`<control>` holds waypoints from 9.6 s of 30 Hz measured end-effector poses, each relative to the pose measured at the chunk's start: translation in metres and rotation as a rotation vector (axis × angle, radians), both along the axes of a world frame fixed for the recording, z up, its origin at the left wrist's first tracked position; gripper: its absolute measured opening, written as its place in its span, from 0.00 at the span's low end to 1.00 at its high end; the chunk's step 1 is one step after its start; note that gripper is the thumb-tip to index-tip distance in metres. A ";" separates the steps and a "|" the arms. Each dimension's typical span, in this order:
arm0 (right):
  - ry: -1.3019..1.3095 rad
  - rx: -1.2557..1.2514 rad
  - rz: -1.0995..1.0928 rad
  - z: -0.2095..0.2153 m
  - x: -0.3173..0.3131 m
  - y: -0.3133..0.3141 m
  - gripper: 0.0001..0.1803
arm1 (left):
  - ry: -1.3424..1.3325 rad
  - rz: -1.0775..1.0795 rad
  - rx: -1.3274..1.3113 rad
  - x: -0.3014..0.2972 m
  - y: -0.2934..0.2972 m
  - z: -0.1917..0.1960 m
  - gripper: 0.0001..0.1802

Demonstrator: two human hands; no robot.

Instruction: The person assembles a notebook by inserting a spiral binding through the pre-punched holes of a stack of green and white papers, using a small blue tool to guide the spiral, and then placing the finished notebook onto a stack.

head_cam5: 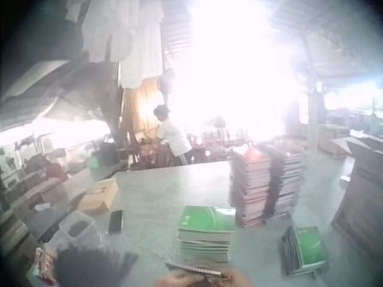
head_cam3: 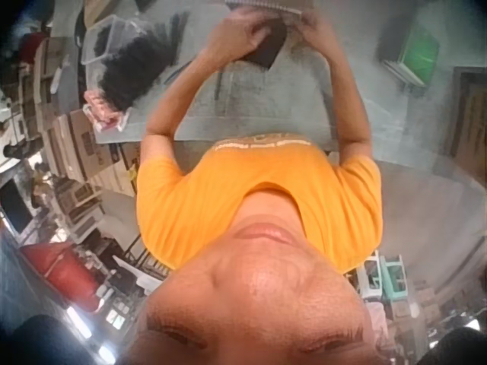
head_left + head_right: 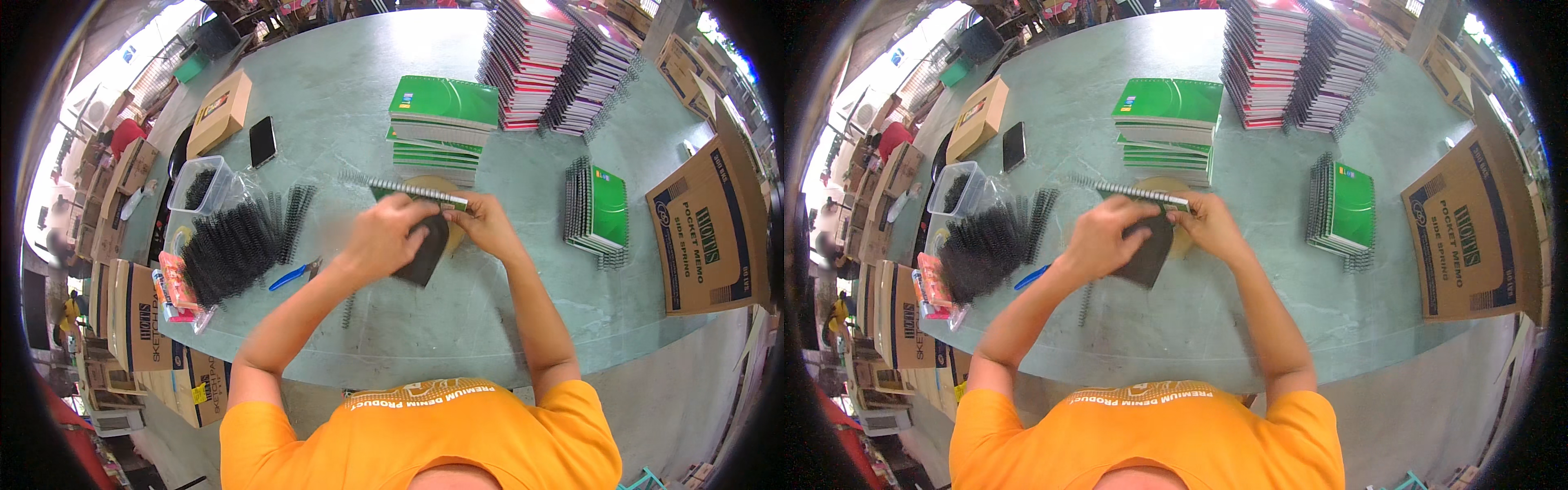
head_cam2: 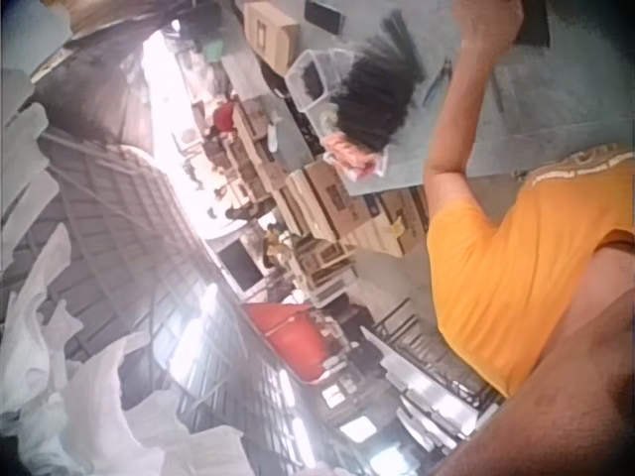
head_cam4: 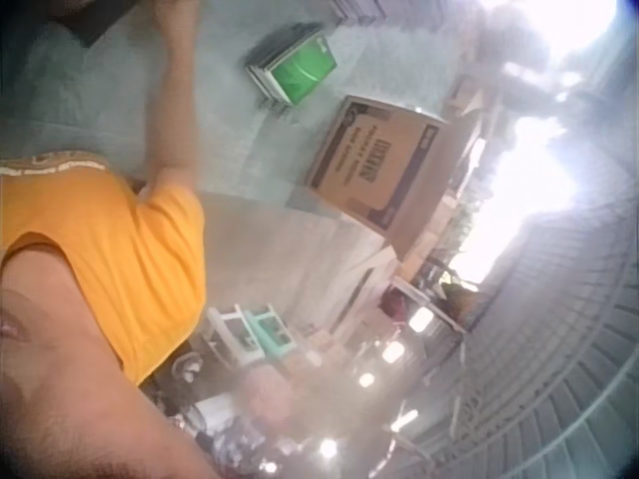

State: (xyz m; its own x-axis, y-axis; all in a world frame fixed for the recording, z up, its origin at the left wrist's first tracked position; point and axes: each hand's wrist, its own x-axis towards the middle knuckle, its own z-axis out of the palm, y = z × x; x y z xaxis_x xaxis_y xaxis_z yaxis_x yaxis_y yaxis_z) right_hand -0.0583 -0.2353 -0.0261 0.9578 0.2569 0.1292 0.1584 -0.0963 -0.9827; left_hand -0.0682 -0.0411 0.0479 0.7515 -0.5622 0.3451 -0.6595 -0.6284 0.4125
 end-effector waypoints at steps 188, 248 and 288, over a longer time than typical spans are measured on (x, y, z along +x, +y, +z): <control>-0.498 -0.682 -0.007 0.060 0.011 0.064 0.10 | 0.331 0.218 -0.563 -0.007 0.068 -0.041 0.15; -0.687 -0.658 -0.250 0.038 0.012 0.081 0.06 | -0.014 0.194 0.356 -0.077 0.114 -0.052 0.34; 0.024 0.102 0.005 0.012 0.008 0.012 0.15 | 0.158 0.063 -0.112 -0.035 0.050 -0.031 0.15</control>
